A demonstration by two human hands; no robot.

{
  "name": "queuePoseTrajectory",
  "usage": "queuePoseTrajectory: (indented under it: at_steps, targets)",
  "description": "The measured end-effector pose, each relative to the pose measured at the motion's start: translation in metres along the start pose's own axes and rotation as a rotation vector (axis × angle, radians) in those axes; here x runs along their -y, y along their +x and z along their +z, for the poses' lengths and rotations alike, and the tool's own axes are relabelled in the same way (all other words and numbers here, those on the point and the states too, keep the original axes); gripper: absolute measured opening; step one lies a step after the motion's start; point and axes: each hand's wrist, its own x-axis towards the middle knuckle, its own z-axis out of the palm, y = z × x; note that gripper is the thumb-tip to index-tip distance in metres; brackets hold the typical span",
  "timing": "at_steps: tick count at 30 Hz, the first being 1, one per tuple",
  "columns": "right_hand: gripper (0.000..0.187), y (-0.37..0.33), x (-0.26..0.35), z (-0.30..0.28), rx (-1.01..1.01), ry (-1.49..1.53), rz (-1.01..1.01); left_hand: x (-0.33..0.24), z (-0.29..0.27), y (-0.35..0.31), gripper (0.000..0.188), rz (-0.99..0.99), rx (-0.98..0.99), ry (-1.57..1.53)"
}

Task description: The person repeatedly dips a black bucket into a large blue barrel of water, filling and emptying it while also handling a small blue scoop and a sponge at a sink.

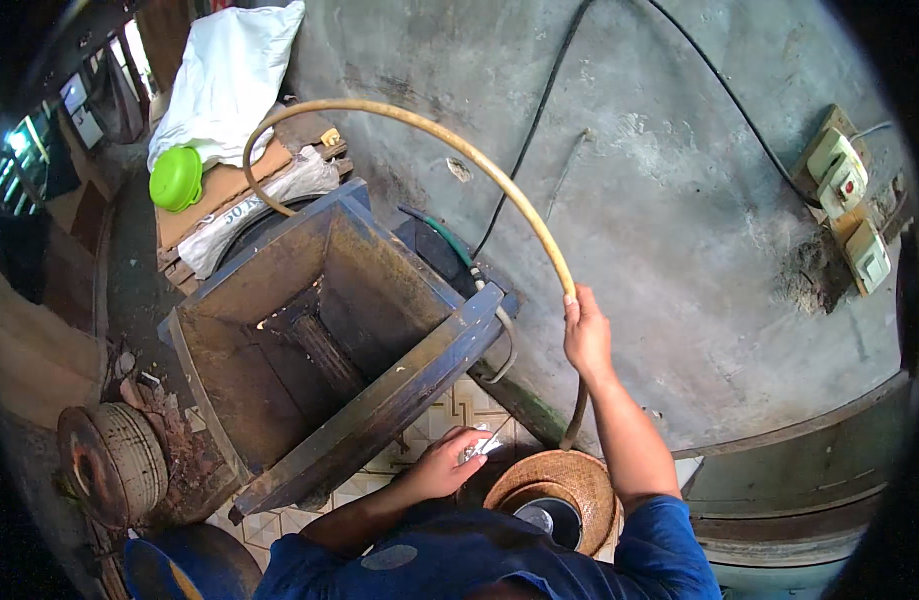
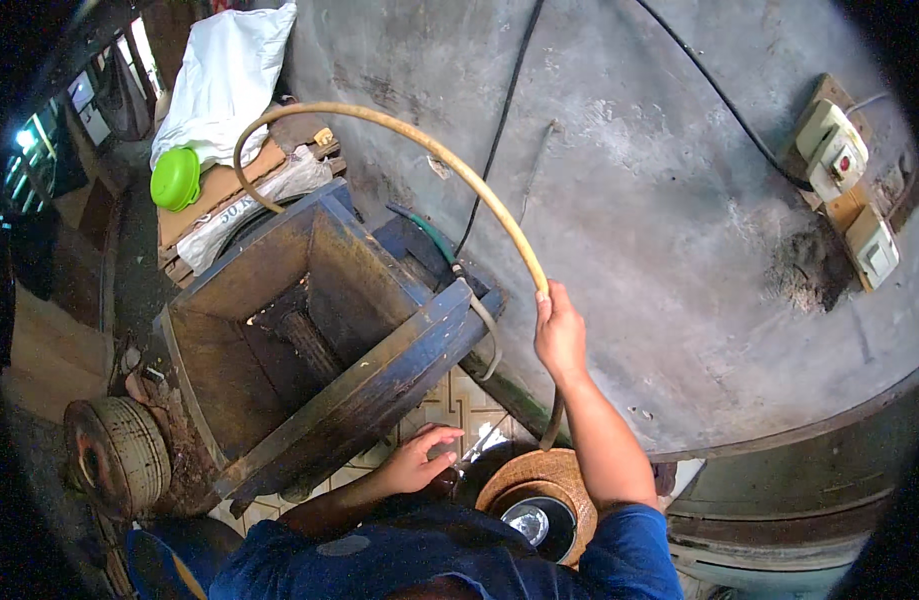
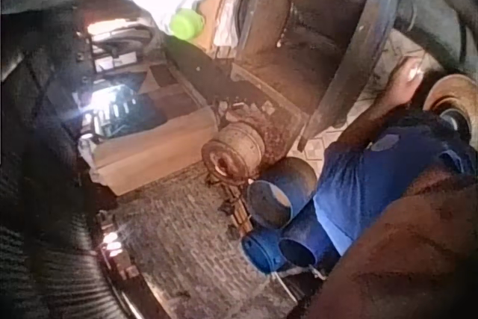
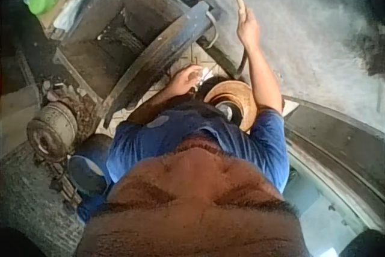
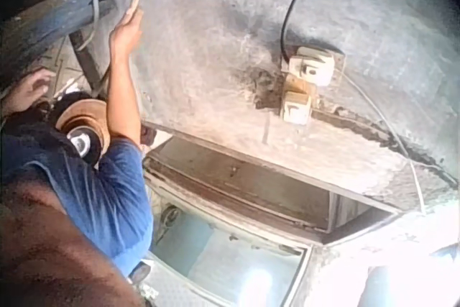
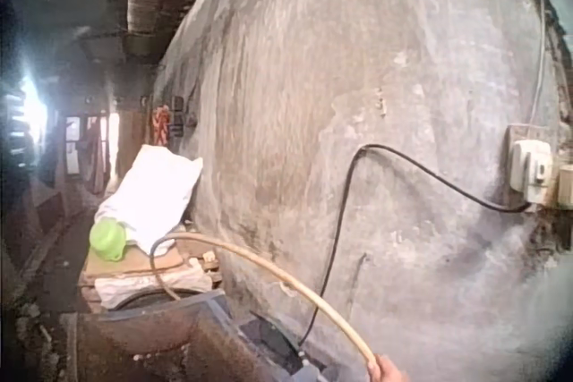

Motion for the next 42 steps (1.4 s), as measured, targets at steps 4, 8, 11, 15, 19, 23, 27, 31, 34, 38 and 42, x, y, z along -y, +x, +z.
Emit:
queuePoseTrajectory:
  at_steps: [4,8,11,15,19,23,27,31,34,38,42]
  targets:
    - [0.023,-0.003,-0.044,0.027,-0.041,-0.026,-0.018,-0.003,-0.002,0.0,0.034,-0.013,-0.008,-0.037]
    - [0.023,-0.008,-0.085,0.055,0.013,0.082,0.148,-0.005,-0.003,-0.005,0.034,-0.054,-0.014,-0.048]
    - [0.023,-0.014,-0.079,0.059,0.068,0.222,0.171,0.004,-0.005,-0.011,0.035,-0.094,-0.005,-0.051]
    - [0.021,-0.027,-0.048,0.048,-0.006,0.178,-0.018,-0.001,-0.013,-0.012,0.035,-0.069,-0.027,0.0]
    - [0.019,-0.026,-0.013,0.038,0.026,0.095,-0.215,0.009,-0.013,-0.012,0.036,-0.069,-0.026,0.024]
    - [0.019,-0.019,-0.002,0.039,0.087,0.051,-0.341,0.011,-0.01,-0.011,0.037,-0.115,0.018,-0.016]
    - [0.02,-0.008,-0.002,0.04,0.072,0.012,-0.41,0.007,-0.004,-0.011,0.033,-0.043,-0.052,-0.043]
    - [0.02,-0.002,0.018,0.037,0.138,0.043,-0.387,0.009,-0.004,-0.016,0.035,-0.043,-0.014,-0.028]
    - [0.02,0.003,0.032,0.032,0.087,0.071,-0.402,0.007,-0.007,-0.015,0.038,-0.049,0.014,0.013]
    - [0.016,0.003,0.057,0.01,-0.065,0.081,-0.415,0.001,-0.016,-0.015,0.038,-0.046,-0.065,0.032]
    - [0.018,-0.003,0.07,-0.021,-0.136,0.089,-0.318,0.002,-0.025,-0.009,0.038,-0.016,-0.162,0.037]
